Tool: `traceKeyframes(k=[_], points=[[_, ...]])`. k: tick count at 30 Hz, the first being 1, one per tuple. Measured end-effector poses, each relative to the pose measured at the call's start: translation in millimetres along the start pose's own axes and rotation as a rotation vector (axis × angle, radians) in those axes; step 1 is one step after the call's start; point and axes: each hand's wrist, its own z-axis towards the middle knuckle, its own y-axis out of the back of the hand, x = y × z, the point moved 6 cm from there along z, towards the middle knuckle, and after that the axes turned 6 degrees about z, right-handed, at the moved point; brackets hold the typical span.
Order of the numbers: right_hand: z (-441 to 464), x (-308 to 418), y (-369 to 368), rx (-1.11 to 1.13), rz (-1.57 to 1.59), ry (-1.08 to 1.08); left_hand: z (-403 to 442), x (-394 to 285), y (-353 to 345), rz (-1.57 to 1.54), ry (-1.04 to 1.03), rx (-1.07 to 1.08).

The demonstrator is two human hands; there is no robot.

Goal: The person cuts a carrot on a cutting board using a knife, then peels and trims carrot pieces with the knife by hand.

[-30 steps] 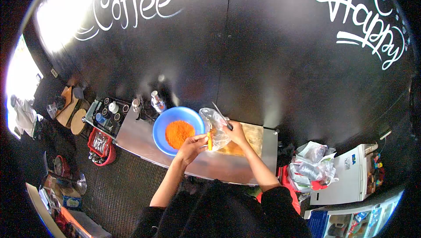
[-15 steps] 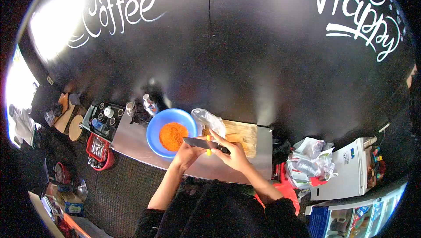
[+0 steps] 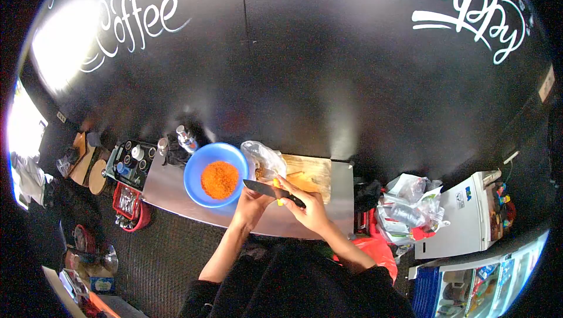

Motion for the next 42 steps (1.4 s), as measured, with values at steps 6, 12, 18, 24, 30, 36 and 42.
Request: traceKeyframes(k=[6,12,18,24,30,36,42], points=[[-18.2,-0.4,20.7,-0.050,-0.089,-0.040,-1.6,16.7,-27.2,-0.053,-0.040,0.066],[-35.0,-0.3,37.2,-0.146,-0.105,-0.042,0.7,32.9,-44.3,-0.005,-0.093,0.022],[-50.1,-18.4,43.2,-0.205,-0.128,-0.133,-0.6,51.2,-58.3,0.020,0.014,0.018],[-58.7,-45.2,49.4,-0.164,0.321,-0.335,5.1,45.2,-75.6,-0.141,0.074,0.090],[-39.6,-9.2,64.2,-0.132,0.118,-0.133,3.8,22.1,-80.1,-0.078,-0.005,0.046],[-29.1,0.0,58.3,-0.135,-0.010,-0.074,8.0,12.8,-64.9,0.235,-0.143,0.028],[-24.6,0.6,43.0,-0.169,-0.182,-0.087,6.9,4.8,-57.2,0.272,-0.172,-0.064]])
